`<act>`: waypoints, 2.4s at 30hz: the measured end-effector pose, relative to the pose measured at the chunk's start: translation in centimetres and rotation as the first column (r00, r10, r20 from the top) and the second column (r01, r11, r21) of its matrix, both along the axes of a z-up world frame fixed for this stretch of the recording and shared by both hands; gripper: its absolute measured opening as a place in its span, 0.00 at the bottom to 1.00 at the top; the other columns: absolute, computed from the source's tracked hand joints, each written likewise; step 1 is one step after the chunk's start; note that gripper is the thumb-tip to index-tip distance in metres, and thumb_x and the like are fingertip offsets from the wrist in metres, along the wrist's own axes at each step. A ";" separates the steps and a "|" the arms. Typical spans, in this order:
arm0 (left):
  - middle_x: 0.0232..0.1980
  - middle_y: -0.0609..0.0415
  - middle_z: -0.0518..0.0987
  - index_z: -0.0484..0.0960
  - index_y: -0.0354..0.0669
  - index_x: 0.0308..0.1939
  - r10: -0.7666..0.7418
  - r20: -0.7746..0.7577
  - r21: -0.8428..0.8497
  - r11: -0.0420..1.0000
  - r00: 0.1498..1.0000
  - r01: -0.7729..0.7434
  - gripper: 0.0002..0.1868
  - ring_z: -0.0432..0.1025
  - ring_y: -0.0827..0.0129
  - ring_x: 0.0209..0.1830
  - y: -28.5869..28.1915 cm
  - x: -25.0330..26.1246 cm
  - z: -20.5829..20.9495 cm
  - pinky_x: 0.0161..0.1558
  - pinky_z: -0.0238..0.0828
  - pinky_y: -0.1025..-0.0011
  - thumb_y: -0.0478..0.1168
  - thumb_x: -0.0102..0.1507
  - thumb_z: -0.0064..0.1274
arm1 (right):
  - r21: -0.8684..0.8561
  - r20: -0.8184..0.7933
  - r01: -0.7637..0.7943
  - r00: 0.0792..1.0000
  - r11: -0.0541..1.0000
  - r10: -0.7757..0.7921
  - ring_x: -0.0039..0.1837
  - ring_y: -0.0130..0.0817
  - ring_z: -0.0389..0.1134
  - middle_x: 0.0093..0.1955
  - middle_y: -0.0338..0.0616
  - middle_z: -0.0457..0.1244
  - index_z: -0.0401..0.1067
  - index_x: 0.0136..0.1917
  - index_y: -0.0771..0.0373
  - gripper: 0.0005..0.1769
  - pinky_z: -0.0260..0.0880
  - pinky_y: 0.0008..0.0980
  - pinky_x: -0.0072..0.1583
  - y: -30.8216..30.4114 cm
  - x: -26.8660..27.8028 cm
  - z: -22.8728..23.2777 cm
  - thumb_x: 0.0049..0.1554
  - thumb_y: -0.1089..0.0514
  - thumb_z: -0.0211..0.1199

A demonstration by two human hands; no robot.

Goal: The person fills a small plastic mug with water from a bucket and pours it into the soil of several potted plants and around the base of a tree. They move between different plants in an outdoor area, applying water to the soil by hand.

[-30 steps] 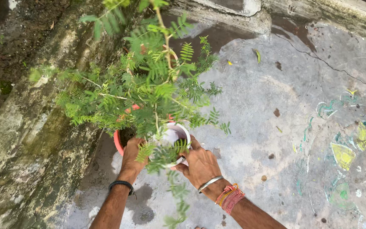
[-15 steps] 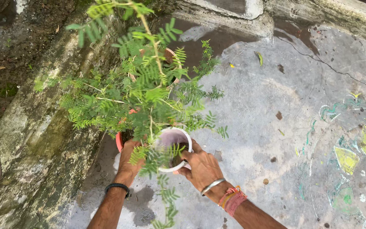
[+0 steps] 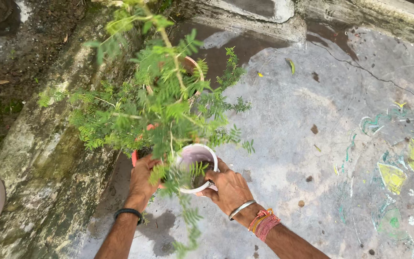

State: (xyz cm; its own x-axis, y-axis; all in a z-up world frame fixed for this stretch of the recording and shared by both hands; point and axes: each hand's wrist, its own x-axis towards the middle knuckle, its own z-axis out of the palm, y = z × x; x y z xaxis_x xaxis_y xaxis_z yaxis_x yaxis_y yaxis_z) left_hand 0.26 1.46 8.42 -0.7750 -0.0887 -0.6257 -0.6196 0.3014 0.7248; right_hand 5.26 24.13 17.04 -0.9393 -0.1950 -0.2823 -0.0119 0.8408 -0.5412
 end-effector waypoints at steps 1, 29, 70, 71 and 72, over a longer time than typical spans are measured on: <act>0.48 0.57 0.82 0.77 0.48 0.66 -0.056 -0.034 -0.086 0.995 0.998 0.053 0.28 0.77 0.71 0.43 0.2 0.1 0.1 0.52 0.76 0.67 0.27 0.62 0.50 | 0.006 0.012 0.000 1.000 1.000 0.000 0.48 0.56 0.73 0.67 0.52 0.61 0.77 0.46 0.60 0.18 0.74 0.52 0.50 -0.1 0.0 0.2 0.45 0.51 0.77; 0.40 0.51 0.82 0.85 0.39 0.49 -0.051 0.088 -0.068 0.996 0.995 0.057 0.13 0.73 0.70 0.39 -0.7 2.9 -7.9 0.42 0.69 0.67 0.43 0.69 0.52 | -0.056 -0.056 0.082 0.995 0.995 -0.085 0.48 0.56 0.73 0.64 0.52 0.64 0.78 0.46 0.60 0.18 0.74 0.51 0.50 0.2 2.6 0.9 0.43 0.53 0.76; 0.45 0.56 0.79 0.81 0.39 0.56 0.485 0.310 0.675 0.494 0.818 -0.549 0.15 0.71 0.74 0.37 0.0 2.0 -14.0 0.37 0.70 0.75 0.38 0.71 0.41 | 0.021 -0.039 0.051 0.998 0.998 -0.050 0.47 0.55 0.73 0.62 0.51 0.63 0.77 0.46 0.58 0.17 0.73 0.52 0.48 0.7 1.7 0.6 0.46 0.49 0.76; 0.44 0.56 0.79 0.81 0.38 0.56 0.492 0.309 0.687 0.477 0.814 -0.549 0.15 0.71 0.74 0.36 -0.1 1.9 -13.9 0.35 0.70 0.75 0.39 0.72 0.41 | 0.019 -0.024 0.057 0.998 0.998 -0.056 0.47 0.55 0.73 0.62 0.50 0.64 0.77 0.46 0.59 0.18 0.73 0.53 0.48 0.7 1.7 0.7 0.46 0.49 0.76; 0.44 0.56 0.78 0.81 0.38 0.55 0.487 0.294 0.689 0.489 0.823 -0.535 0.15 0.71 0.74 0.35 -0.2 1.9 -13.8 0.34 0.70 0.75 0.39 0.72 0.41 | 0.016 -0.009 0.062 0.998 0.998 -0.062 0.47 0.55 0.73 0.63 0.49 0.64 0.77 0.46 0.59 0.18 0.73 0.53 0.48 0.7 1.6 0.7 0.46 0.49 0.76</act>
State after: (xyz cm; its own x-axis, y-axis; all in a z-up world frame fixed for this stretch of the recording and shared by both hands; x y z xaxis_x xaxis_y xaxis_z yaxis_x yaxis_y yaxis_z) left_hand 2.12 1.24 -5.37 -0.7098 0.0323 -0.7037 -0.5323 -0.6789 0.5057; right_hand 6.90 24.79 17.73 -0.9520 -0.1313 -0.2767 0.0362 0.8489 -0.5273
